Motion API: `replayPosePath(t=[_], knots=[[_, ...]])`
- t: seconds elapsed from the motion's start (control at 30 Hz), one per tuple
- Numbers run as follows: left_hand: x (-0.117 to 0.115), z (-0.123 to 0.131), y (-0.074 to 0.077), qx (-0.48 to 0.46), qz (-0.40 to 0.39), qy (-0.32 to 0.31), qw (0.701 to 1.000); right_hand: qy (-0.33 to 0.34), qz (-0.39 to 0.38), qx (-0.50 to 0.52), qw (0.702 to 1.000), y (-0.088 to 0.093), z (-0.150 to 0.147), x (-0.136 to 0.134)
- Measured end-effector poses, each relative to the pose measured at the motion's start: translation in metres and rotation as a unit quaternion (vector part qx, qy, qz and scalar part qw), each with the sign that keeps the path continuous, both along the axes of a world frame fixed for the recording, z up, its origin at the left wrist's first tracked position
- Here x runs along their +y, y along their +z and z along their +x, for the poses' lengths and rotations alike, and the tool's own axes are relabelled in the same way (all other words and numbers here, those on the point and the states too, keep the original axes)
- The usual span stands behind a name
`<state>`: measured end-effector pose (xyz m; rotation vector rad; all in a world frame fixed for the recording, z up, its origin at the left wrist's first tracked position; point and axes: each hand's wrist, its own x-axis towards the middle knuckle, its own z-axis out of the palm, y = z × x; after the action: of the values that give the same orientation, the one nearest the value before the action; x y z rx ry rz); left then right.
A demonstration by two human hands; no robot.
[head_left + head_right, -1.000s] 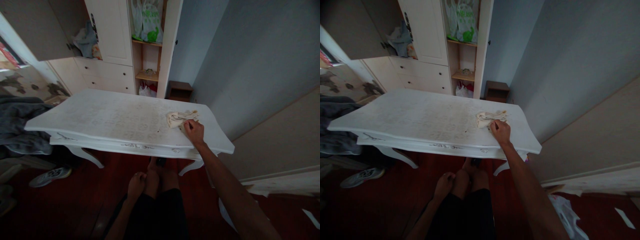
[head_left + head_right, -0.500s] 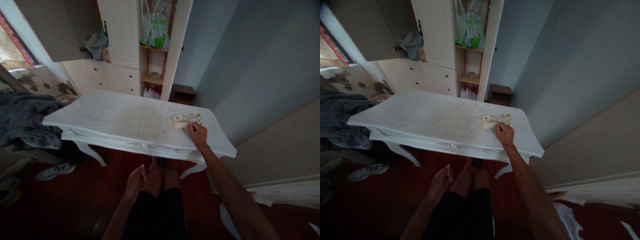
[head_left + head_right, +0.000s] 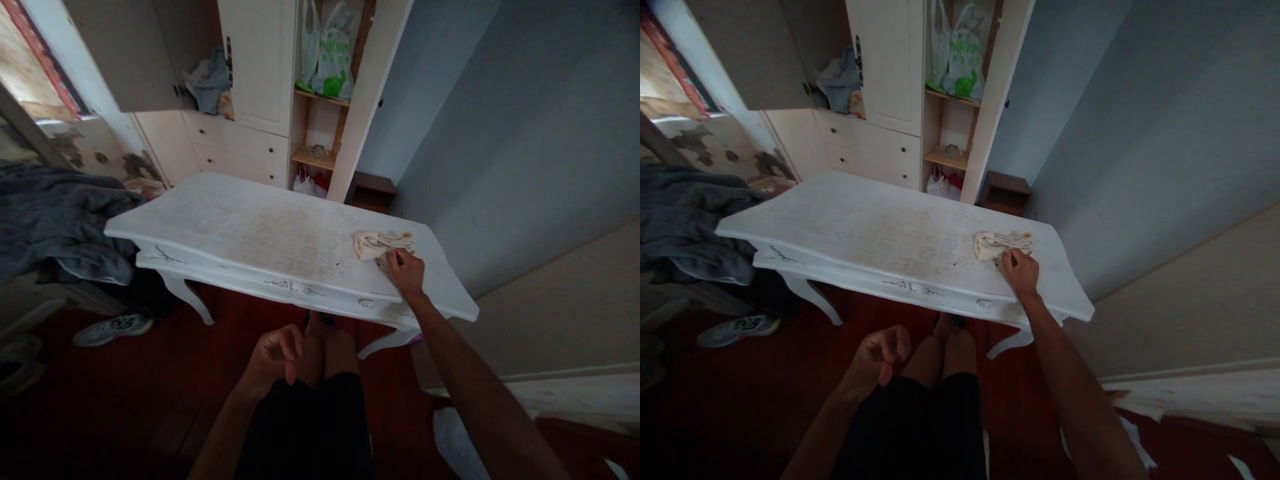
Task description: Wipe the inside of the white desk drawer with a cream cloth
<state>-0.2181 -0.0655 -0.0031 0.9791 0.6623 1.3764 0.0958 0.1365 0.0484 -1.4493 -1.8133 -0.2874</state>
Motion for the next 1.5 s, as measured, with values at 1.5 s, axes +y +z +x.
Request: replayPosePath(t=[1.5], knots=[[-0.003,-0.041,-0.025,-0.058,0.025,0.088,0.994,-0.015,-0.035,0.042,0.998,0.004,0.000,-0.004]])
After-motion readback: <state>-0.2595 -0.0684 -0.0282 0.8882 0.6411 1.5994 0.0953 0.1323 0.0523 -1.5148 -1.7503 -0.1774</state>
